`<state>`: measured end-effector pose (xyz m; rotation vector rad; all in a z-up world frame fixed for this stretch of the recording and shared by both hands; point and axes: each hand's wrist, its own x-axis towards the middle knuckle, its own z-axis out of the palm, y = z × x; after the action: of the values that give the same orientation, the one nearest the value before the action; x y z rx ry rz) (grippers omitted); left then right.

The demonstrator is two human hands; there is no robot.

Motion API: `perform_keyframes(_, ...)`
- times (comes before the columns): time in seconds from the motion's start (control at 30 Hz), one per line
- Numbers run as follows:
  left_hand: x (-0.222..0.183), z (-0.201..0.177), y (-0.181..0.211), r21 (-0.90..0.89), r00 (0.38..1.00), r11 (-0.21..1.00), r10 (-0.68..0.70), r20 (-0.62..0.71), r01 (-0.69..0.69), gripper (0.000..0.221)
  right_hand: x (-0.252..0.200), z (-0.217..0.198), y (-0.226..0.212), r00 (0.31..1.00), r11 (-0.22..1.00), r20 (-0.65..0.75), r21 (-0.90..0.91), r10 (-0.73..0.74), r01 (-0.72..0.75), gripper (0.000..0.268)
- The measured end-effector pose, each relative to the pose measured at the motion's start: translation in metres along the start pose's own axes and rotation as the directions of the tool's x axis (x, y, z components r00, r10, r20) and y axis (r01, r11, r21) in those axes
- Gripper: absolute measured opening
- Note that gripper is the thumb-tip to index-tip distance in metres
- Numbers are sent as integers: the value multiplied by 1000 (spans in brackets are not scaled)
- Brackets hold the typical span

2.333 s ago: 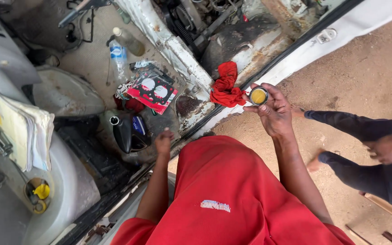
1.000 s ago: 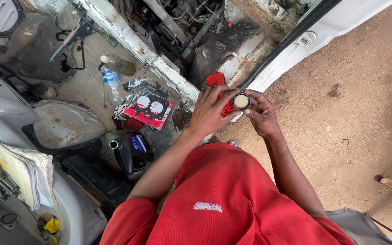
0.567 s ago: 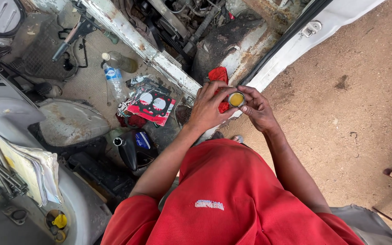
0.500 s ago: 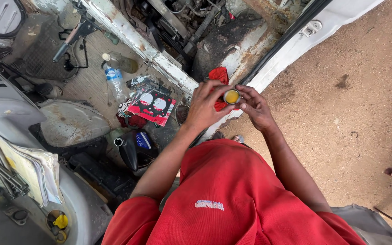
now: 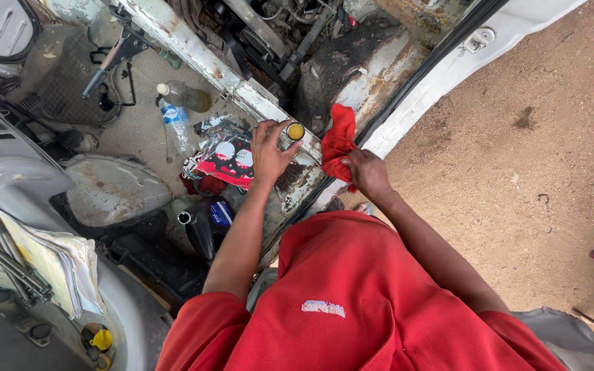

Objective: Applying lubricant to a new engine gasket before installation.

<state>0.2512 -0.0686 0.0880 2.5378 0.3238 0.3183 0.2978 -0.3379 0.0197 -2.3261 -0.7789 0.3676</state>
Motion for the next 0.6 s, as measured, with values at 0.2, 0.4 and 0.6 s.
perform_keyframes(0.2,-2,6,-4,-43,999,999,-34,-36,33,57,-8,-28,4,844,718,244,445,478,-535,36)
perform_keyframes(0.4,-4,-1,-6,-33,997,998,-54,-58,52,59,15,-51,7,967,397,-73,917,244,-31,9)
perform_keyframes(0.6,-10,2,-10,-26,998,999,-20,-60,18,59,62,-50,64,842,748,-389,663,375,-27,36)
